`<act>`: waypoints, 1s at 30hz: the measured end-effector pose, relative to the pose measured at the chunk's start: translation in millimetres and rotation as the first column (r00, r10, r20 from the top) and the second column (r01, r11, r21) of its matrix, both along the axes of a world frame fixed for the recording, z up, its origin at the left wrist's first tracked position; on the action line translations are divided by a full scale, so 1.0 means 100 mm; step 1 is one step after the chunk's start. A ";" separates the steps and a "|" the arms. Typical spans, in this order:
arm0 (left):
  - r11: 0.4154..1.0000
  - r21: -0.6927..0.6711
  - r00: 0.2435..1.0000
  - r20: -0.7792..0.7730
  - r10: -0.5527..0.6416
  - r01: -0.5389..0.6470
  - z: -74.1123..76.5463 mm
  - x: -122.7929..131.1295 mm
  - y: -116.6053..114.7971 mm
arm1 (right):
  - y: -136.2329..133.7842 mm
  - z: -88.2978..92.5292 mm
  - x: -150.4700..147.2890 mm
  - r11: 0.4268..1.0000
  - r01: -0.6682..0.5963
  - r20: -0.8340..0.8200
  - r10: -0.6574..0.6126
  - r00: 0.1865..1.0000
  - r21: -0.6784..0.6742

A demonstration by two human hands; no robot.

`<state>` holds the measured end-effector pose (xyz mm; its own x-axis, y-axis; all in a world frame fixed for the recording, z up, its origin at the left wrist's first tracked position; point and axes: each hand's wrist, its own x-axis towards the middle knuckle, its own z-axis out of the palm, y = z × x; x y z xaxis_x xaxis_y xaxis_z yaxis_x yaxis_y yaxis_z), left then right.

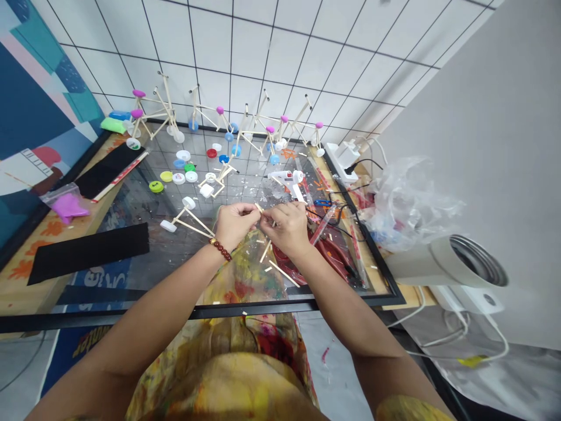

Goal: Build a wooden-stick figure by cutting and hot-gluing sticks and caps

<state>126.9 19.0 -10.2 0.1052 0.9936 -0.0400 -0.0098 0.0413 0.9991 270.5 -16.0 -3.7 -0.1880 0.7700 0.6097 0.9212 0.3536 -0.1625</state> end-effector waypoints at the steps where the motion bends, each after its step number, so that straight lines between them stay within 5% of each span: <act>1: 1.000 -0.006 1.000 -0.002 0.001 -0.001 0.00 0.00 0.00 | 0.00 0.00 0.00 1.000 -0.009 -0.052 0.008 0.999 -0.025; 4: 1.000 -0.029 1.000 0.009 0.009 -0.009 0.03 -0.01 0.00 | 0.02 -0.01 0.00 0.983 -0.104 -0.375 0.039 0.926 -0.153; 8: 0.998 -0.059 0.994 0.113 -0.003 0.010 0.08 -0.01 -0.01 | 0.05 0.00 0.00 0.896 -0.329 -0.776 -0.028 0.630 -0.299; 10: 0.996 -0.070 0.984 0.173 -0.041 0.053 0.10 -0.01 -0.01 | 0.05 0.01 0.01 0.891 -0.338 -0.804 -0.048 0.593 -0.303; 14: 0.993 -0.060 0.977 0.194 -0.092 0.105 0.07 -0.02 0.00 | 0.04 0.02 0.01 0.936 -0.236 -0.701 -0.016 0.713 -0.261; 19: 0.998 -0.009 0.996 0.065 -0.062 0.063 0.04 -0.06 0.03 | 0.01 0.05 0.02 0.941 -0.269 -0.569 0.108 0.815 -0.207; 21: 0.998 0.016 0.998 0.029 -0.061 0.061 0.05 -0.07 0.02 | 0.02 0.05 0.03 0.911 -0.332 -0.630 0.111 0.769 -0.245; 24: 0.995 0.085 0.998 -0.006 -0.055 0.055 0.07 -0.08 0.03 | 0.05 0.03 0.04 0.841 -0.443 -0.807 0.013 0.591 -0.311; 27: 0.996 0.088 1.000 0.016 0.003 -0.005 0.09 -0.07 0.06 | 0.08 0.01 0.06 0.831 -0.478 -0.897 -0.057 0.439 -0.286; 30: 1.000 -0.026 0.982 0.189 0.002 0.003 0.11 -0.08 0.09 | 0.07 0.02 0.07 0.867 -0.424 -0.891 -0.049 0.451 -0.263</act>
<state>119.1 27.9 1.2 0.1135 0.9925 -0.0452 -0.1987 0.0672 0.9777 277.3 -8.7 -1.4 0.0672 0.9793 0.1908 0.1379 0.1802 -0.9739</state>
